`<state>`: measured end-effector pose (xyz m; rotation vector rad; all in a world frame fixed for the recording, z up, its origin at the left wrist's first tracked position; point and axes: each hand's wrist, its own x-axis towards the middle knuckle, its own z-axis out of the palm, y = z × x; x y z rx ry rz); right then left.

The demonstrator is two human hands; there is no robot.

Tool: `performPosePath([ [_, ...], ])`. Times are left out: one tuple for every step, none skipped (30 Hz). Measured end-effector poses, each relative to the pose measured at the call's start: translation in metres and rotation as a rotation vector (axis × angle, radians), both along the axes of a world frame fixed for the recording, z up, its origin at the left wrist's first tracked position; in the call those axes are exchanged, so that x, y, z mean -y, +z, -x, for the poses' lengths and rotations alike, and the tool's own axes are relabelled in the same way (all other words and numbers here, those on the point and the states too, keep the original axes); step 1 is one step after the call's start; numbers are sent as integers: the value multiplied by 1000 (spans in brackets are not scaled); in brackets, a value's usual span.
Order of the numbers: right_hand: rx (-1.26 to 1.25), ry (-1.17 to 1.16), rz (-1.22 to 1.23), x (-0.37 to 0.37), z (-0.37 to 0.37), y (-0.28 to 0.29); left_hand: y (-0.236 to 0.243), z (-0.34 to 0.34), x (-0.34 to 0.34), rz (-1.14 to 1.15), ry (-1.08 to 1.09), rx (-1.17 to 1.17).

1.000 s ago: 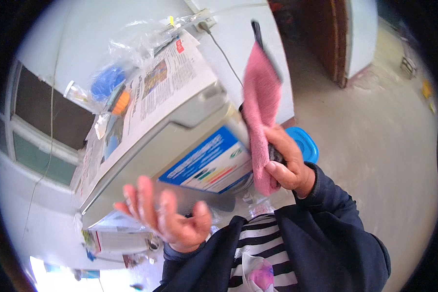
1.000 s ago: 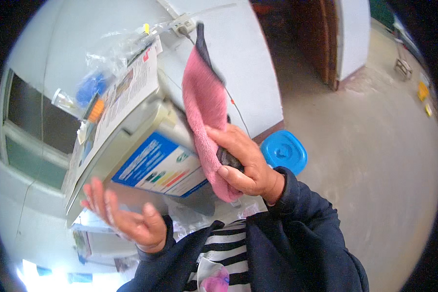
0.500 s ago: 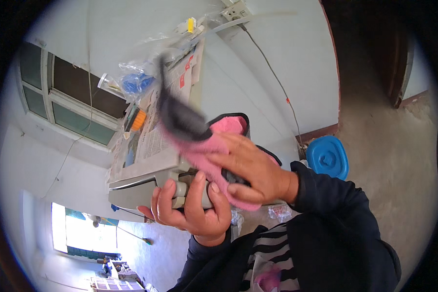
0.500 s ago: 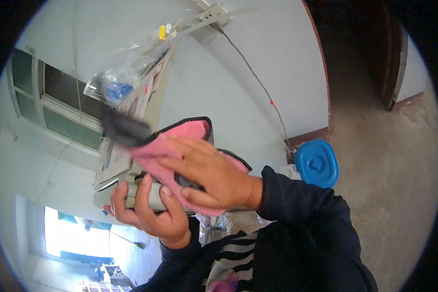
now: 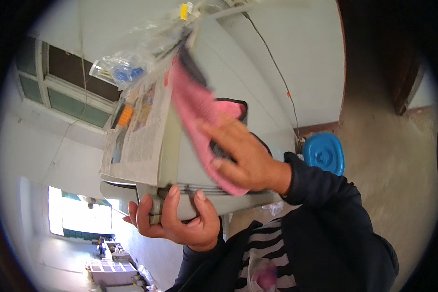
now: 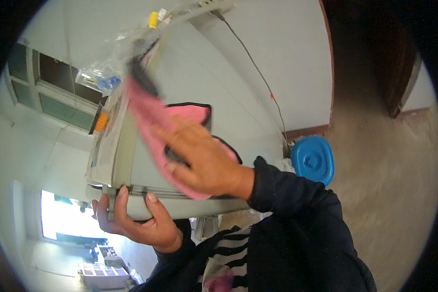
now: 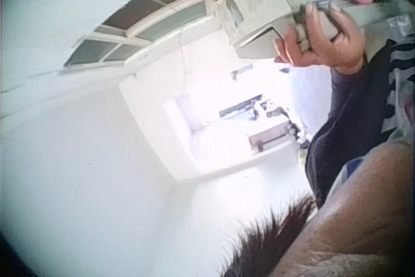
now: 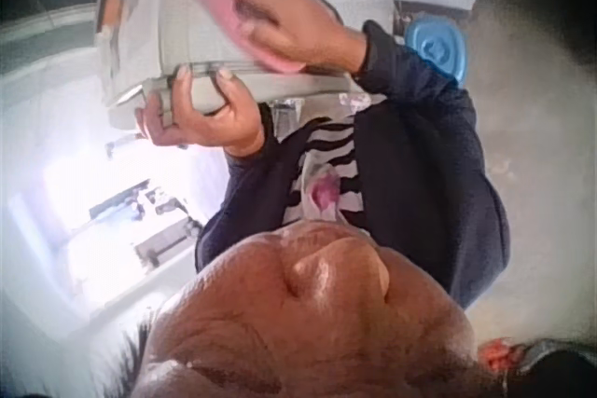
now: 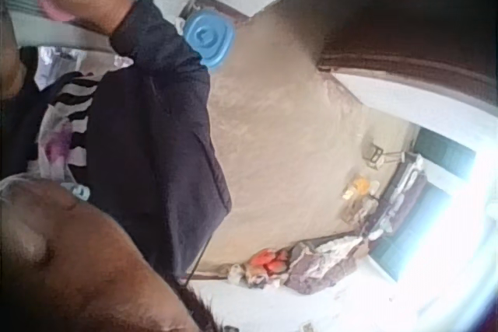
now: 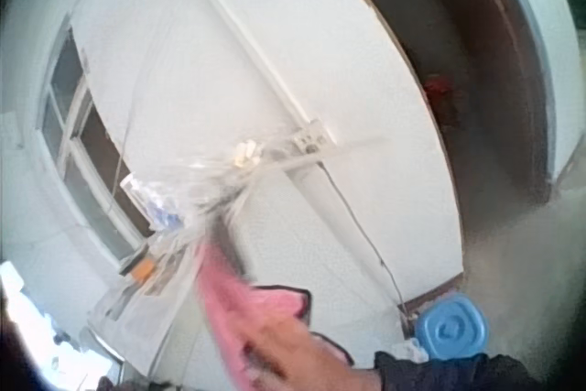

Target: The person washes seaweed in a sink, then cleans the interior and exterior of a refrigerator using a pink cloth. They remove items from the fridge, wipe shelves and door compartments, and place items back inside. The person also handles grapes and places them in the refrigerator.

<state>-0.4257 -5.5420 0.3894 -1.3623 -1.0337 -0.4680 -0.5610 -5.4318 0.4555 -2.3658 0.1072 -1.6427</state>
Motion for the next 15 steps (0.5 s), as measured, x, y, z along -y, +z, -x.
performPosePath([
  [66, -12, -9, 2, -8, 3, 1, -1, 5, 31, 9, 13],
  [131, -22, -20, 1, -19, 2, 3, -3, 10, 62, 19, 24],
  [190, -19, -26, -5, -26, -2, 3, -2, 13, 100, 42, 32],
  [77, -3, 22, -5, -37, -12, 2, -4, 17, 138, 33, 42],
  [-29, -64, -55, -13, -59, -26, 3, -6, 20, 92, 59, 49],
  [-134, -113, -131, -21, -74, -42, -1, -5, 25, 45, 96, 59],
  [-196, -100, -167, -21, -79, -51, -1, -6, 30, -1, 123, 69],
  [-258, -89, -203, -21, -82, -58, 3, -4, 39, -27, 250, -15],
  [-319, -80, -248, -24, -88, -56, 7, -7, 44, -13, 325, -32],
  [-248, -70, -114, -25, -74, -52, 10, -9, 46, 2, 394, -45],
  [-184, -57, 20, -22, -47, -49, 11, -11, 46, 17, 465, -67],
  [32, -11, 34, -11, -23, -37, 11, -17, 47, 5, 461, -41],
  [246, 47, 43, -2, -8, -25, 10, -16, 48, 16, 478, -59],
  [295, 111, 34, 0, -8, -20, 9, -14, 47, 28, 495, -76],
  [337, 163, 26, 2, -11, -17, 7, -15, 45, 40, 500, -101],
])
